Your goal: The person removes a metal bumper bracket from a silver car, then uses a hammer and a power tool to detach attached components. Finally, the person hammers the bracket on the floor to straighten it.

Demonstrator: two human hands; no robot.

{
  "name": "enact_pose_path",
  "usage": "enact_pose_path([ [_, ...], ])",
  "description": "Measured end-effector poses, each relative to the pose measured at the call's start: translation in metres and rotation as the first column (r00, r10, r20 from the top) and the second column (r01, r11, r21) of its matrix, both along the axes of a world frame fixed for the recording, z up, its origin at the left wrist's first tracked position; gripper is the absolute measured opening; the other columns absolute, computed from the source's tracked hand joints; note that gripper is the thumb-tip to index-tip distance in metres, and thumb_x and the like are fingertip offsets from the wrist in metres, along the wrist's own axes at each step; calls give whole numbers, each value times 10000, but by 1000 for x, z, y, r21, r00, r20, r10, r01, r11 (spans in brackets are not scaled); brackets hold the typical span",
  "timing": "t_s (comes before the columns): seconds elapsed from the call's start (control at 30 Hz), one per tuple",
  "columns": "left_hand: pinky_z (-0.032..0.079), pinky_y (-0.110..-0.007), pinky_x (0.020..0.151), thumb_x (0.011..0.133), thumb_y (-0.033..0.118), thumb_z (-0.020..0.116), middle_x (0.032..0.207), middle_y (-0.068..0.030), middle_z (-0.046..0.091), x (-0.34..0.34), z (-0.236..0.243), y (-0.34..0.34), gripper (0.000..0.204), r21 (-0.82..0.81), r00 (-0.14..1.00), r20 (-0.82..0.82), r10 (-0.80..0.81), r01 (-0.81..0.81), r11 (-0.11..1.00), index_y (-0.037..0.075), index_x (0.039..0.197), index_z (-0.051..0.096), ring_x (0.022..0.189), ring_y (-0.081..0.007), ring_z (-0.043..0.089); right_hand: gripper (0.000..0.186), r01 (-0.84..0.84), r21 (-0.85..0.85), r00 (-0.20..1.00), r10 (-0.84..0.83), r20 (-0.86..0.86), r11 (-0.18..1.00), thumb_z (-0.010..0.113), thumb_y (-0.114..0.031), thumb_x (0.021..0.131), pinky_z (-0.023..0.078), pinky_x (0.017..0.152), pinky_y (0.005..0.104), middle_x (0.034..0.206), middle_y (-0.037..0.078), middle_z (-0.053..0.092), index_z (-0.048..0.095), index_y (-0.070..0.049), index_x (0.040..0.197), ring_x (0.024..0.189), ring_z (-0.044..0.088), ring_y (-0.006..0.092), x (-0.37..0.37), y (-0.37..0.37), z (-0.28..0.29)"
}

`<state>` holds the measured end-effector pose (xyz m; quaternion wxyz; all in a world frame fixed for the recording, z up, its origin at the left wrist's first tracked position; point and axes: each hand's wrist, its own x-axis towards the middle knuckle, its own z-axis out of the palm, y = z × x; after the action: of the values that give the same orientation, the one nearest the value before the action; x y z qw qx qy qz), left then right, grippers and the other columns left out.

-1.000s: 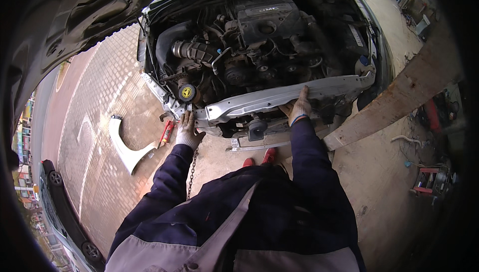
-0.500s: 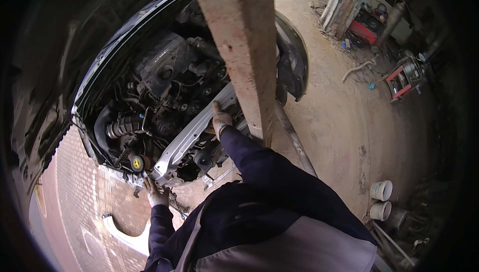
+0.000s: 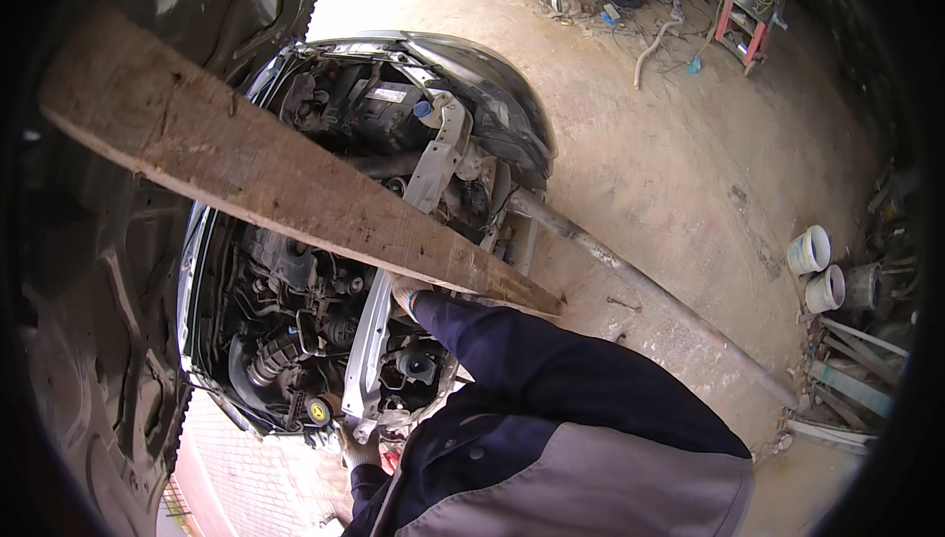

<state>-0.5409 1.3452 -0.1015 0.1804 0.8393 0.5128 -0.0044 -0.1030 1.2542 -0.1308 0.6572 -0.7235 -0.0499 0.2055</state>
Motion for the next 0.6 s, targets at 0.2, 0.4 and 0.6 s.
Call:
enact_pose_path([
  [0.2,352,-528,1279,762,391,952,1662,-342,369,55,0,-3,1171,76,1000,7,-2,2,997,-112,1606,316,1553,-485,363,761,-48,-4,996,48,-75,999,486,-663,1084,316,1266,528,1721,128,409,434,-141,1635,1575,363,343,-9,-10,12],
  [0.4,421,-525,1236,737,384,986,1615,-323,442,73,6,-4,1215,242,988,107,-114,86,967,-69,1638,308,1484,-463,467,770,-65,-8,987,63,-145,998,496,-667,1078,347,1223,525,1695,134,427,434,-133,1629,1536,394,344,-13,-18,20],
  [0.6,534,-522,1089,744,321,971,1399,-313,610,100,19,-4,1027,216,979,61,-194,177,960,-67,1540,451,1289,-465,626,779,-84,-1,977,83,-197,996,506,-672,1073,379,1180,521,1669,139,445,434,-125,1622,1498,424,345,-17,-20,17],
])
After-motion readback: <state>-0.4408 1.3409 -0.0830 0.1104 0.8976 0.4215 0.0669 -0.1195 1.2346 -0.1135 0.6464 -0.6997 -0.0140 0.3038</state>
